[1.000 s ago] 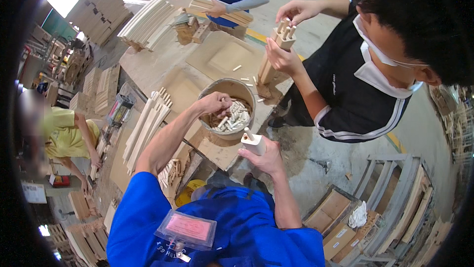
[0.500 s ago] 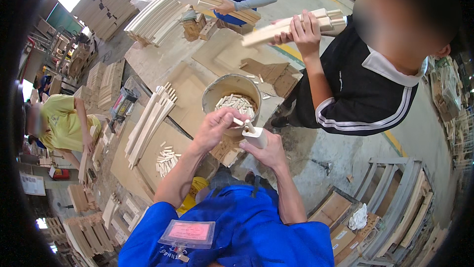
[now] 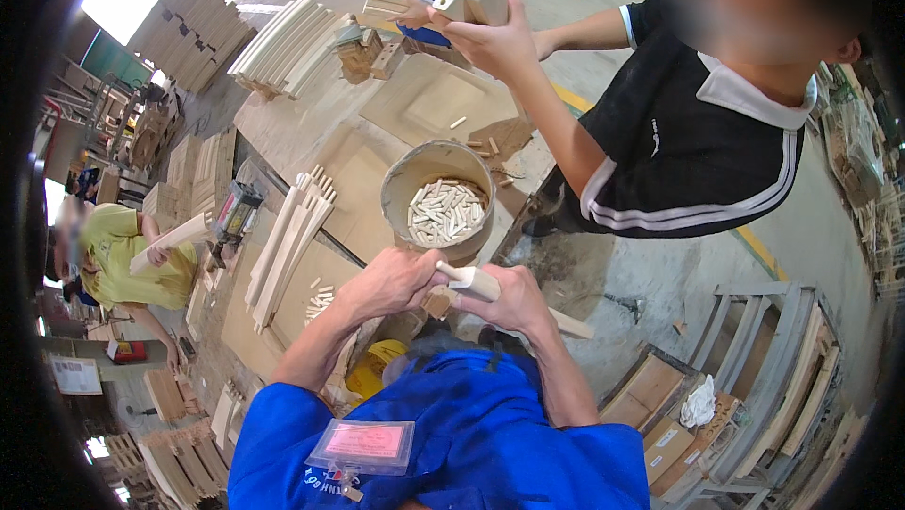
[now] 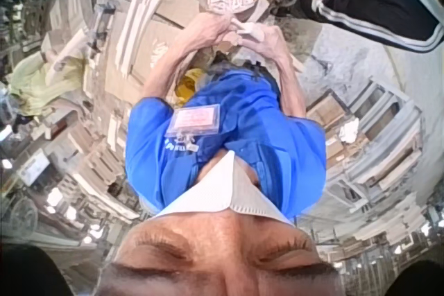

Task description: The person inserts small wooden dowels into holes on a wooden block, then places the assembled block on a nearby stack. The person repeats this process with multiple blocks and dowels throughout the clip.

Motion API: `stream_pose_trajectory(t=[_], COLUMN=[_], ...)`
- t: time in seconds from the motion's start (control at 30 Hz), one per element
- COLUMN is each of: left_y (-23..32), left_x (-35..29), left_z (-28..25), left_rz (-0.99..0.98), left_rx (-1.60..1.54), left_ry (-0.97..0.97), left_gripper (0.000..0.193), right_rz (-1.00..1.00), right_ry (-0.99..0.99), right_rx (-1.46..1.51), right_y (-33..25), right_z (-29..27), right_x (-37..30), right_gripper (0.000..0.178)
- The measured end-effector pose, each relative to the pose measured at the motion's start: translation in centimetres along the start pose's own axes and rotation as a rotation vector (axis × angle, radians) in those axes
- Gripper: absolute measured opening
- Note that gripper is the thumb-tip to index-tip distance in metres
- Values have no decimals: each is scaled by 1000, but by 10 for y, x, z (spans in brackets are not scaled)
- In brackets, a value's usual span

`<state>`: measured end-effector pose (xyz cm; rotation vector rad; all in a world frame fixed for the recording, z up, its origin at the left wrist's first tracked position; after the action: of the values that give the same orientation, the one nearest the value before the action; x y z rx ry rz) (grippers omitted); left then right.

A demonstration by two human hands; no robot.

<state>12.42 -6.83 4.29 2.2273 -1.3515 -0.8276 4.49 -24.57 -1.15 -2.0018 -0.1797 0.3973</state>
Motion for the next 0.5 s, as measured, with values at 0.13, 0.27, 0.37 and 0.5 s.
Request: stream_pose_trajectory(t=[0.13,0.27,0.37,0.5], left_y=[-10,-13,-14,-37], left_x=[-8,-11,-2,49], left_z=[20,28,18,-32], left_rz=[24,45,56,272], left_rx=[-179,-301,-339,-748], left_ry=[-31,12,-83,-158], left_gripper=[24,26,31,34], right_rz=[-9,1,-33,-261], right_ry=[-24,33,133,396], right_rx=[-50,-121,-66,-13], right_y=[-3,-2,-1,-9], right_z=[9,15,18,-5], right_x=[-8,-13,-12,-21], right_gripper=[41,38,35,32])
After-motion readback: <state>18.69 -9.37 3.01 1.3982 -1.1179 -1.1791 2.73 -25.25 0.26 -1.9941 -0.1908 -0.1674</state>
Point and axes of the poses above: each hand's wrist, its own x-axis towards the middle knuckle, its own z-axis out of the palm, y = z × x, the point moved 4 cm from there along x, towards the middle knuckle, and after that the axes turned 13 degrees about -y, right-handed, at the moved point
